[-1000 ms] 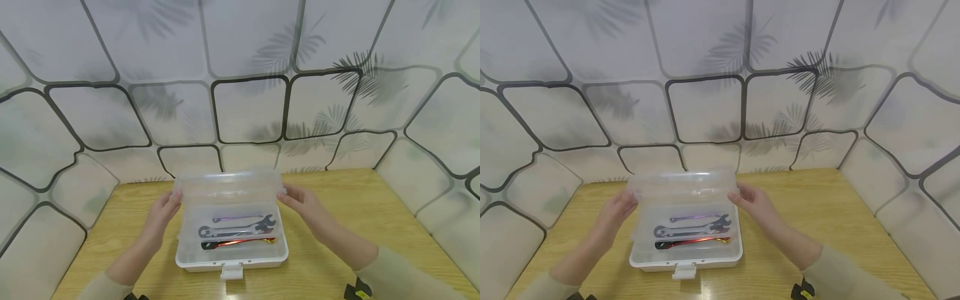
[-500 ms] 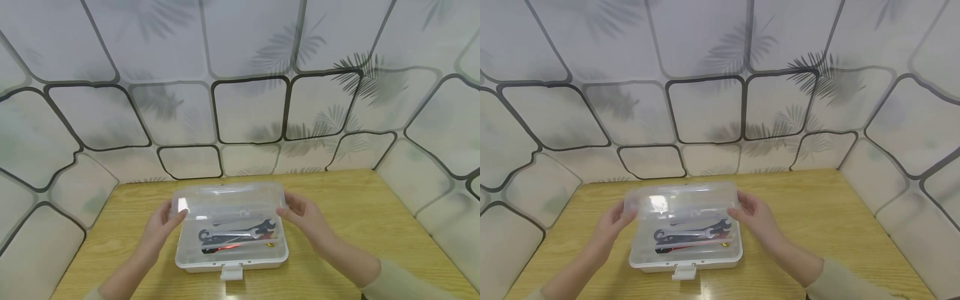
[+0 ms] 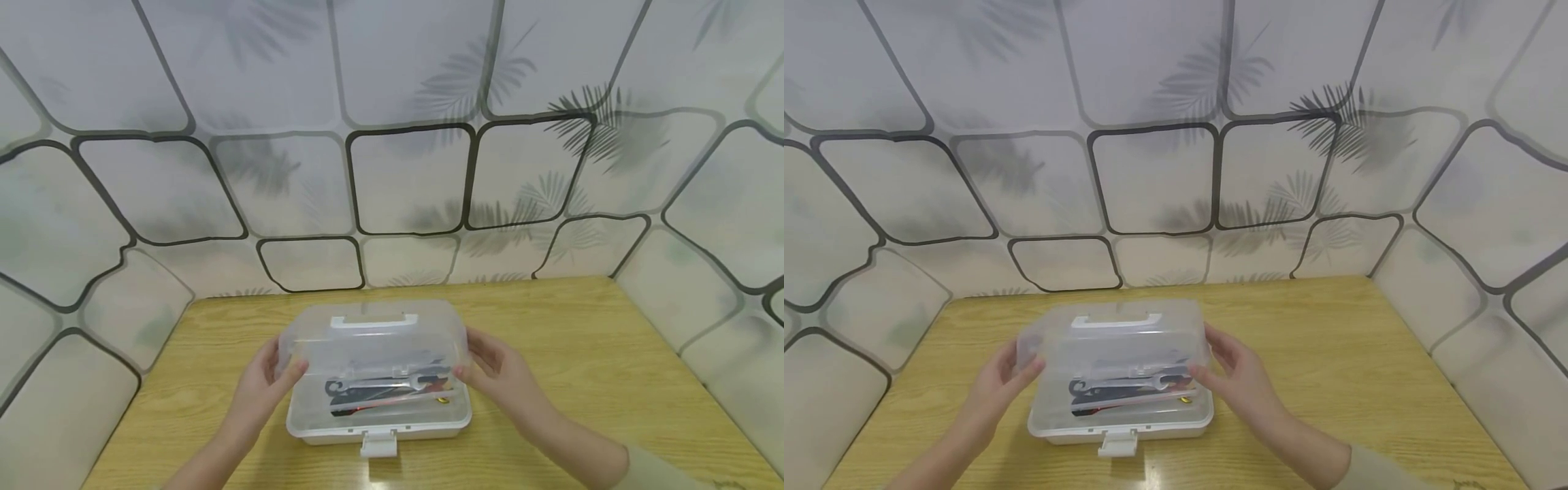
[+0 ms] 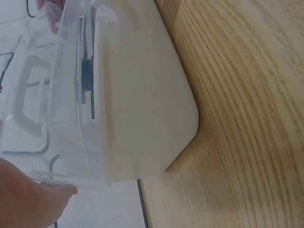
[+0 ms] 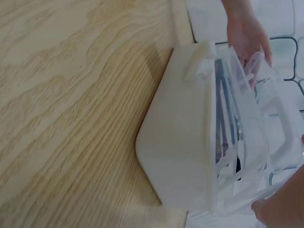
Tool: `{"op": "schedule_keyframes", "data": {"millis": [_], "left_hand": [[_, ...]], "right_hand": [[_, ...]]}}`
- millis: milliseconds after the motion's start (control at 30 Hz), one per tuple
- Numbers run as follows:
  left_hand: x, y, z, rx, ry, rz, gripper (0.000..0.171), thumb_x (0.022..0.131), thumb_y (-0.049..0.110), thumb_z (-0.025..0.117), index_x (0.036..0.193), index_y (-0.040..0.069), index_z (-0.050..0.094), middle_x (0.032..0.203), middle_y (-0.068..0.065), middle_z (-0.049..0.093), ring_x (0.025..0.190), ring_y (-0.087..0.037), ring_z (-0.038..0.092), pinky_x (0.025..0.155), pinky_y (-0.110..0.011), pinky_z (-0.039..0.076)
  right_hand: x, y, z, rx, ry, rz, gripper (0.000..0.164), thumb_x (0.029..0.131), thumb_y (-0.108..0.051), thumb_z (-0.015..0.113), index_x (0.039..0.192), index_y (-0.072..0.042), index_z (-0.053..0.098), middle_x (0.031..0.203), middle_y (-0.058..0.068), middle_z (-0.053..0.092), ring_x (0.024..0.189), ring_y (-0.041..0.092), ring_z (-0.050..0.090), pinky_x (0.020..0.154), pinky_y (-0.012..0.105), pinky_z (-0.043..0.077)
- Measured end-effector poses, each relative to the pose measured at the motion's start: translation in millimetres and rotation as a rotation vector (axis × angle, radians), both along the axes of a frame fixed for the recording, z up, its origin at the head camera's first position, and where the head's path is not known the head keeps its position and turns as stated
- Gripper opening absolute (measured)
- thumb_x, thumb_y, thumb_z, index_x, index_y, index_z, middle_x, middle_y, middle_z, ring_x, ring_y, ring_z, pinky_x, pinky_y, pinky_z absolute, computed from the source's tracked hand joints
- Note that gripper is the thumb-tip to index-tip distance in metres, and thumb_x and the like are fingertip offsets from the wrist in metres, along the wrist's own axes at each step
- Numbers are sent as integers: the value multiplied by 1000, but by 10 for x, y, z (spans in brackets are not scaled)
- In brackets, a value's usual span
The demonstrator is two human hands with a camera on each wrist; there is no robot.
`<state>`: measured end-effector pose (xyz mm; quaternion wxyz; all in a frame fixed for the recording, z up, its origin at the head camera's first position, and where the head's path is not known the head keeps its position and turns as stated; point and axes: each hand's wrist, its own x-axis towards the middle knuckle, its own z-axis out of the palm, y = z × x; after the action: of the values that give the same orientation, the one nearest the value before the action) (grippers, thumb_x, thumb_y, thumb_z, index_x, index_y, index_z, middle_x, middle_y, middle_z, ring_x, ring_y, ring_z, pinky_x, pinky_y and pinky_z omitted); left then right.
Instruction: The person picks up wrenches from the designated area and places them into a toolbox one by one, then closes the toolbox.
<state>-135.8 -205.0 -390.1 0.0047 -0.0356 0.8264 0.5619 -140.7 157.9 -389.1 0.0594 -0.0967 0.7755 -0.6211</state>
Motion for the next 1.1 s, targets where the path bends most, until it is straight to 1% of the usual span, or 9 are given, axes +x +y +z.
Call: {"op": "schedule_keyframes", "data": {"millis": [67, 167, 267, 433, 567, 700, 833, 900, 1100], "left_hand": [[-3, 0, -14, 3, 2, 2, 72, 106, 20, 65, 162, -9, 30, 161, -32, 45, 150, -43, 47, 122, -45, 46], [5, -7, -46, -4, 26, 0, 72, 105, 19, 66, 161, -10, 31, 162, -32, 44, 151, -44, 46, 122, -39, 45], [32, -18, -97, -29, 77, -11, 71, 103, 15, 68, 159, -12, 34, 159, -34, 46, 150, -45, 47, 116, -20, 46], [91, -41, -219, -65, 173, -32, 72, 98, 9, 73, 156, -14, 37, 158, -35, 46, 149, -48, 46, 109, -4, 37], [138, -47, -331, -74, 235, -37, 73, 96, 7, 76, 155, -12, 40, 157, -34, 48, 146, -46, 48, 105, 2, 34], [180, -37, -441, -56, 313, -43, 73, 91, 1, 79, 153, -12, 42, 154, -34, 52, 139, -9, 57, 106, 2, 34], [217, -33, -545, -36, 369, -57, 78, 85, -4, 83, 151, -14, 43, 151, -36, 53, 124, 26, 43, 106, 3, 33], [234, -34, -587, -41, 371, -59, 80, 84, -4, 85, 151, -14, 43, 151, -36, 53, 124, 27, 42, 107, 3, 32], [267, -32, -699, -71, 422, -67, 86, 78, -6, 88, 151, -14, 43, 151, -38, 52, 128, 25, 41, 109, 1, 30]], "right_hand": [[0, 13, -28, 6, 27, 4, 68, 101, -11, 71, 156, 12, 40, 162, 30, 44, 152, 46, 44, 125, 37, 36], [0, 26, -76, 3, 77, 10, 66, 100, -10, 72, 155, 12, 42, 160, 30, 47, 150, 48, 46, 121, 22, 40], [24, 35, -138, 8, 131, 9, 66, 97, -8, 75, 154, 11, 45, 159, 29, 49, 149, 49, 46, 115, 8, 36], [103, 42, -249, 61, 196, -31, 67, 92, -8, 81, 151, 6, 52, 157, 25, 54, 147, 47, 49, 113, 6, 35], [160, 38, -333, 94, 187, -59, 68, 89, -12, 85, 150, 2, 56, 156, 20, 56, 145, 28, 53, 113, 7, 38], [203, 44, -402, 117, 187, -62, 71, 87, -13, 87, 149, 3, 57, 156, 22, 56, 144, 33, 54, 112, 7, 39], [231, 55, -469, 146, 199, -64, 76, 84, -12, 90, 149, 5, 56, 154, 25, 56, 142, 48, 54, 111, 8, 41], [246, 50, -505, 156, 199, -70, 78, 82, -13, 91, 150, 4, 56, 155, 24, 56, 142, 46, 54, 111, 8, 42], [288, 30, -604, 154, 219, -85, 80, 80, -12, 92, 151, -1, 57, 157, 18, 56, 142, 17, 52, 113, 8, 39]]}}
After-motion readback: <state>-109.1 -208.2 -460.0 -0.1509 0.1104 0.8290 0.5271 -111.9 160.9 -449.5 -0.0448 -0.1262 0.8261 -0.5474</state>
